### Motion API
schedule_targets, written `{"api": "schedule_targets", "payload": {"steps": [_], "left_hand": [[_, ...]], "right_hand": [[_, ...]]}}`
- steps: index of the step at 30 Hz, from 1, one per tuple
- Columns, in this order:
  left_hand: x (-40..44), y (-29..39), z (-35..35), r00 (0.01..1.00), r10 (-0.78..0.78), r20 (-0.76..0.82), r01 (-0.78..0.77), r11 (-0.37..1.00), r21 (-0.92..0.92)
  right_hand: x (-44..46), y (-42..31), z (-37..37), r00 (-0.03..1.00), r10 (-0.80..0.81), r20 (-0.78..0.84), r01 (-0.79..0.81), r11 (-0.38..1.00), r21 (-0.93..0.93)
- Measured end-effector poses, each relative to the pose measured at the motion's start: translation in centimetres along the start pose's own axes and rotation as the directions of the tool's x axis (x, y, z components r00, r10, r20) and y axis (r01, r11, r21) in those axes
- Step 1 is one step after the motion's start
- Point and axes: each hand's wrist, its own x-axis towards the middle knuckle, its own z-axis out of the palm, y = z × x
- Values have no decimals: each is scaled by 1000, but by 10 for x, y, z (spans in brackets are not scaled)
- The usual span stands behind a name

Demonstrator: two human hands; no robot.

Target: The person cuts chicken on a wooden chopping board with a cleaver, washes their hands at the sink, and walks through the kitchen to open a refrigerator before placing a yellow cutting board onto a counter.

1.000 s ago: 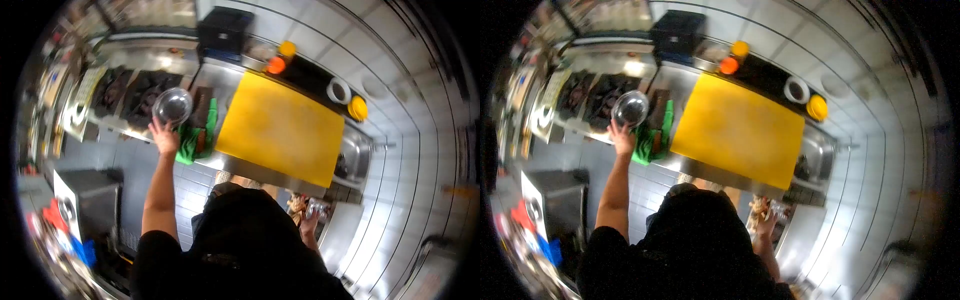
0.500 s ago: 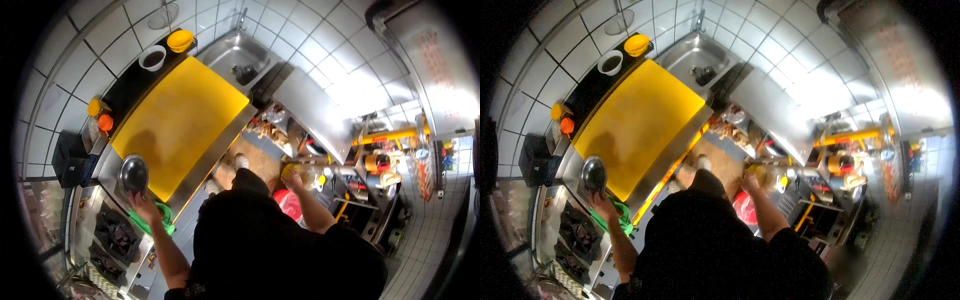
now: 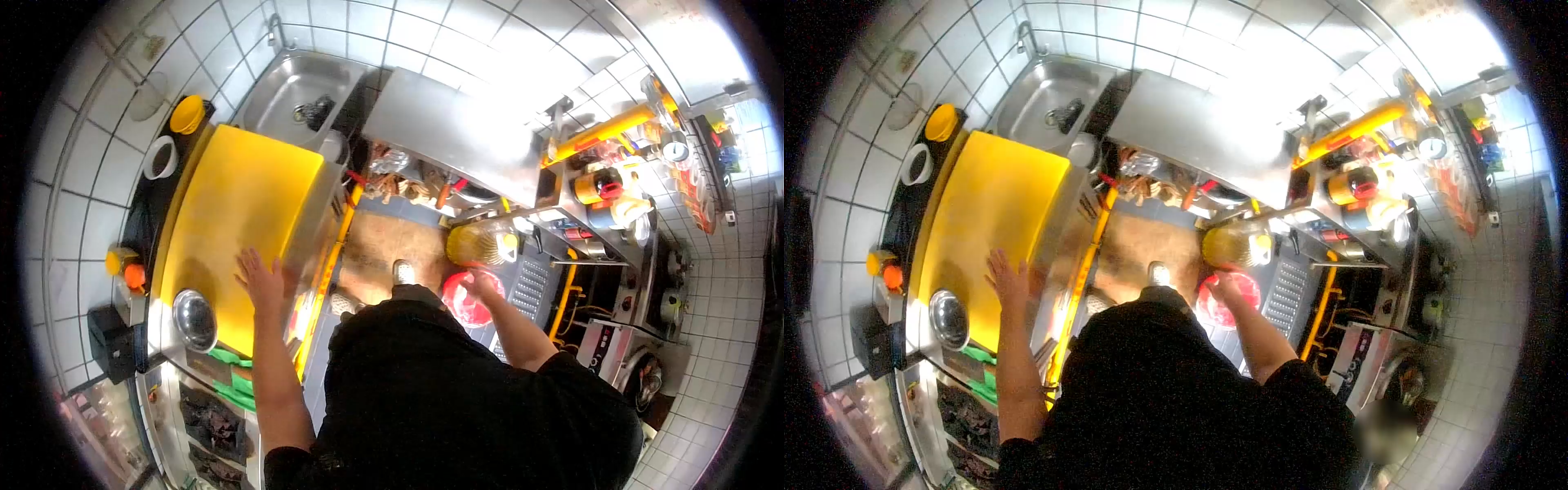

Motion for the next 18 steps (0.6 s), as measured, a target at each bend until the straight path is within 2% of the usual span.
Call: {"api": "schedule_targets", "payload": {"steps": [1,2,3,4,5,6,7,8,9,11,12,13,14,15,17,18], "left_hand": [[2,9,2,1000,-18,23,18,1000,24],[0,15,4,998,-40,51,37,998,51],[-3,20,4,995,-60,82,53,995,85],[1,22,4,993,-78,83,70,994,88],[14,-4,28,995,-3,103,-11,991,135],[28,-45,66,989,70,126,-93,979,184],[35,-59,86,978,141,152,-174,958,229],[28,-5,15,968,-28,248,22,999,29],[21,18,2,984,-5,177,8,1000,-16],[8,53,-1,997,34,63,-26,990,-137],[1,74,1,998,55,19,-50,976,-210],[-6,105,3,997,81,7,-75,951,-301],[-11,129,12,995,103,-7,-97,914,-393],[-14,142,45,990,138,1,-101,731,-675],[-14,169,108,914,406,-21,-377,829,-412],[-8,252,26,851,105,514,295,715,-634]], "right_hand": [[9,7,-13,999,-36,-31,39,994,101],[20,13,-26,999,45,-16,-44,997,57],[39,37,-25,984,128,125,-167,906,389],[47,41,-44,994,-78,80,79,997,-6],[53,42,-65,959,-281,32,268,867,-421],[86,78,-48,975,-224,-13,202,900,-386],[100,86,-51,992,-118,-48,104,968,-227],[114,95,-54,996,-11,-83,6,998,-58],[112,67,-77,987,145,-64,-126,964,236],[127,30,-102,936,353,17,-284,723,630],[139,21,-104,907,417,53,-315,590,743],[154,20,-103,872,478,107,-340,434,834],[181,37,-90,892,441,97,-336,505,795],[219,67,-62,913,400,87,-325,578,749],[262,84,-44,897,430,103,-357,566,743],[273,78,-41,854,504,130,-402,479,780]]}}
